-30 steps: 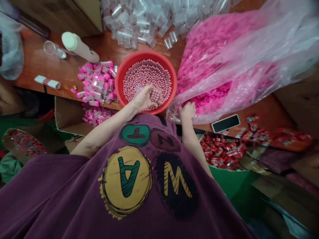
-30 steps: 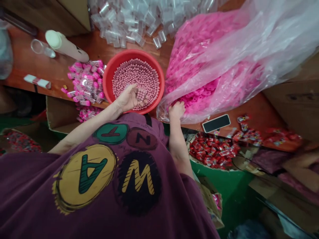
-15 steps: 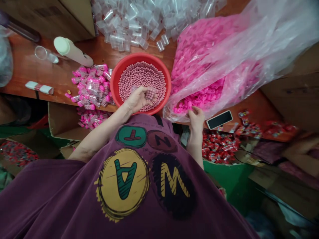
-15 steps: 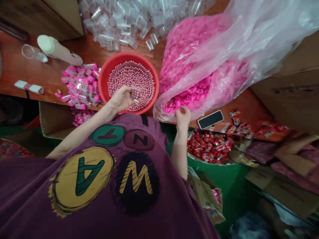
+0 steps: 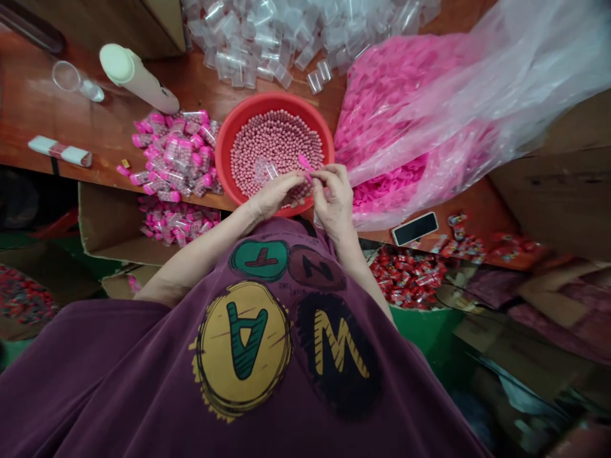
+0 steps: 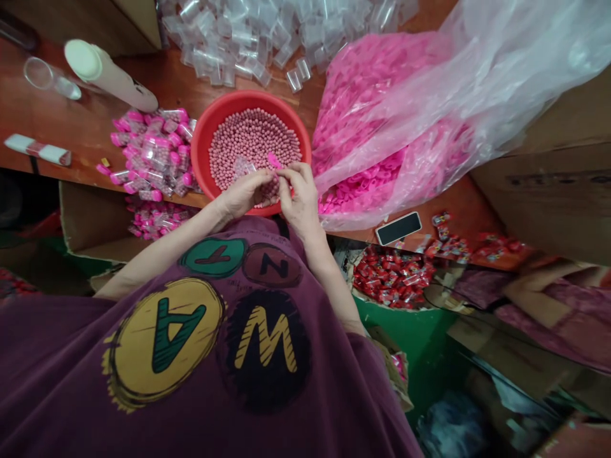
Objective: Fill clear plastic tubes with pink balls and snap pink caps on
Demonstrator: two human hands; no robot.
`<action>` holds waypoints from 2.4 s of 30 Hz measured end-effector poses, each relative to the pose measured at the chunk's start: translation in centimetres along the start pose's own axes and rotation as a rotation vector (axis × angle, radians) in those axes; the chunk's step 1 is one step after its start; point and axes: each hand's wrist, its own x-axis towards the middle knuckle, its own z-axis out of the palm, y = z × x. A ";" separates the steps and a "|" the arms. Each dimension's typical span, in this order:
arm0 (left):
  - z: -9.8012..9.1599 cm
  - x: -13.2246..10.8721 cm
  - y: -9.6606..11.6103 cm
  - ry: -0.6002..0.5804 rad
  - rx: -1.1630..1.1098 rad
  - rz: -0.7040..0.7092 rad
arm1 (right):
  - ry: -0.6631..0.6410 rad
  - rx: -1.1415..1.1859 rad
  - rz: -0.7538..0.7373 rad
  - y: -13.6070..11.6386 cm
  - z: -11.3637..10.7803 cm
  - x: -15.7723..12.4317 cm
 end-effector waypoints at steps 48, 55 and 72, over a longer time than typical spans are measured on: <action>-1.6 1.2 -0.3 -0.062 -0.245 -0.080 | 0.057 0.003 0.175 -1.5 -0.7 -0.1; -1.6 1.4 -0.5 -0.061 -0.183 -0.074 | 0.020 0.071 0.264 -0.7 -0.5 -0.6; -2.1 -0.1 -0.7 -0.107 -0.082 -0.037 | -0.131 0.173 0.351 0.5 0.0 0.6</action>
